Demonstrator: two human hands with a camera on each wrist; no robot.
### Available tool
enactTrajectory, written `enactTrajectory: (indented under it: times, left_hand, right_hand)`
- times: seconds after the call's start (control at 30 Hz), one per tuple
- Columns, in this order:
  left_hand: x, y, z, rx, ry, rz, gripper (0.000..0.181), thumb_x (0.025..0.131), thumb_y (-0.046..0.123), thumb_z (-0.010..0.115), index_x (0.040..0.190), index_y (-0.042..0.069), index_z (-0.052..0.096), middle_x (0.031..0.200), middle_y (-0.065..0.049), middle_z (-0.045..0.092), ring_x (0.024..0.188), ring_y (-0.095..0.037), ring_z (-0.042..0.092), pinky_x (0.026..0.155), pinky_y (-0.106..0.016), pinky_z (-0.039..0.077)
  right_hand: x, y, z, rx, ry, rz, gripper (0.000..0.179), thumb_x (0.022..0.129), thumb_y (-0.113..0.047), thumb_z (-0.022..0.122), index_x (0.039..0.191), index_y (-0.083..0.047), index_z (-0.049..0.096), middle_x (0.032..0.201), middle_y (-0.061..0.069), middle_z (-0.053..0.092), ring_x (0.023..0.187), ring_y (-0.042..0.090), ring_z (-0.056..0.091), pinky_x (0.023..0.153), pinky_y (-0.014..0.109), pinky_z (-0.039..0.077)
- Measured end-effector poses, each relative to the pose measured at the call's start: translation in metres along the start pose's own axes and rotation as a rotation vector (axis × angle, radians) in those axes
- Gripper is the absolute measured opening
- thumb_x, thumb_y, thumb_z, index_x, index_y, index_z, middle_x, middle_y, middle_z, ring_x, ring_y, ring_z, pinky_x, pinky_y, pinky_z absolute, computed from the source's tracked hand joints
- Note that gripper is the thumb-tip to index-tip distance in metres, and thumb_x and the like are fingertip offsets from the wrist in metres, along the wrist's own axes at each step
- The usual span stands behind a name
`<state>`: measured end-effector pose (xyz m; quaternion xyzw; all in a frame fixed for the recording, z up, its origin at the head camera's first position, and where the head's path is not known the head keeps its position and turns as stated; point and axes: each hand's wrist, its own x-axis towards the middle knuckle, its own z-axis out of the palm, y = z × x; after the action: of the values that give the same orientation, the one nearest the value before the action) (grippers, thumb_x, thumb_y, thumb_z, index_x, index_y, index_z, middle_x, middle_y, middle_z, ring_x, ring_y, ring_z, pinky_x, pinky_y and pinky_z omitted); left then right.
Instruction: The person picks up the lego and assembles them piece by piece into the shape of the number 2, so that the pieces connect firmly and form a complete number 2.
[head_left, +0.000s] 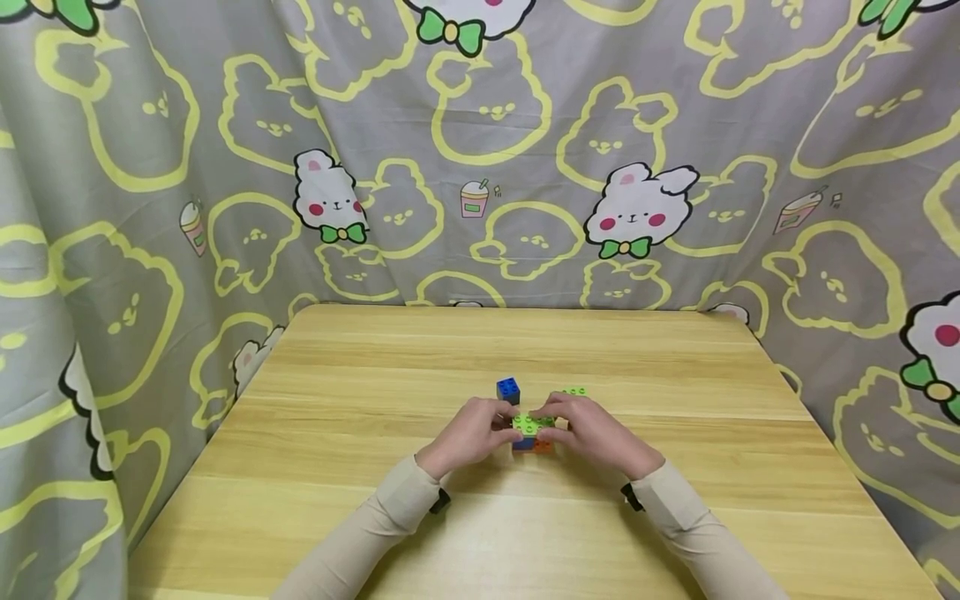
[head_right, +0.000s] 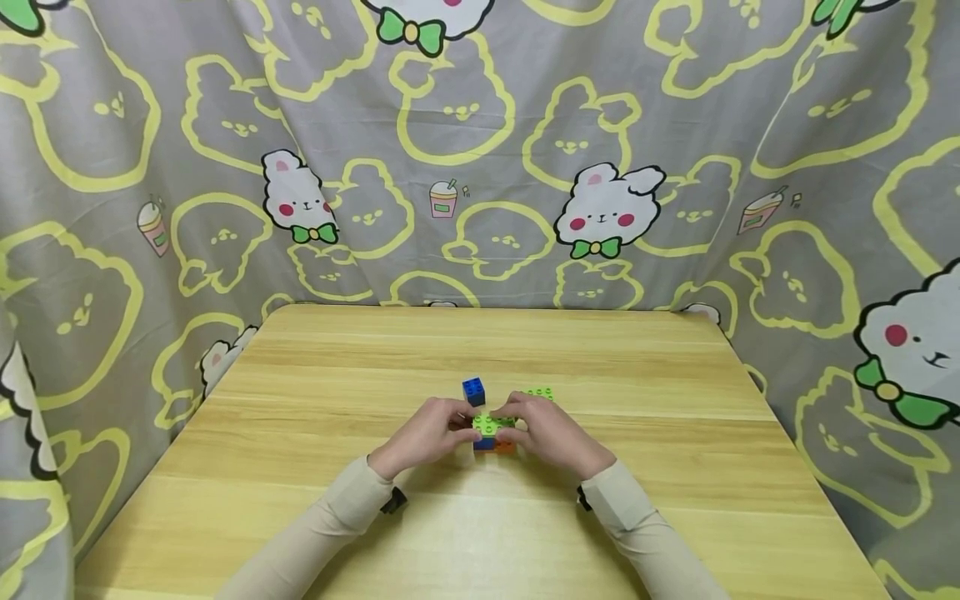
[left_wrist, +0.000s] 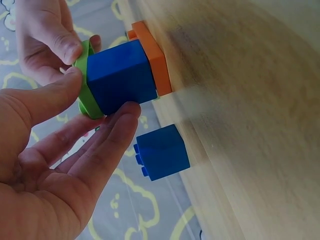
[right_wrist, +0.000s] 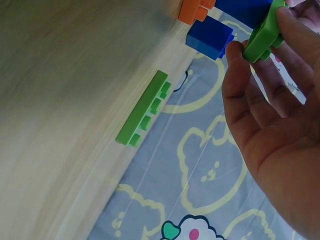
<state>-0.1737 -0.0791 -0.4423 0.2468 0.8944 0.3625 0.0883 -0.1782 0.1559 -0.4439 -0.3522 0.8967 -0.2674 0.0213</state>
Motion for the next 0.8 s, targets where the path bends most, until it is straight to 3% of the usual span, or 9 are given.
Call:
enactTrajectory:
  times: [0.57, 0.8]
  left_hand:
    - [-0.0009, 0.0003, -0.0007, -0.015, -0.011, 0.006, 0.023, 0.096, 0.017, 0.074, 0.114, 0.004, 0.072, 0.109, -0.011, 0.075, 0.096, -0.017, 0.074, 0.079, -0.021, 0.057]
    - [-0.0008, 0.0008, -0.0002, -0.014, -0.014, 0.003, 0.022, 0.095, 0.016, 0.074, 0.113, 0.004, 0.072, 0.110, -0.011, 0.075, 0.096, -0.017, 0.074, 0.079, -0.021, 0.057]
  right_hand:
    - [0.0011, 0.0010, -0.0008, 0.011, 0.005, -0.033, 0.027, 0.098, -0.022, 0.070, 0.123, -0.013, 0.074, 0.101, -0.009, 0.068, 0.083, 0.002, 0.058, 0.074, 0.025, 0.051]
    - [0.0018, 0.0021, -0.0019, 0.034, -0.007, -0.031, 0.027, 0.097, -0.021, 0.071, 0.123, -0.012, 0.074, 0.100, -0.008, 0.068, 0.082, 0.002, 0.059, 0.074, 0.030, 0.055]
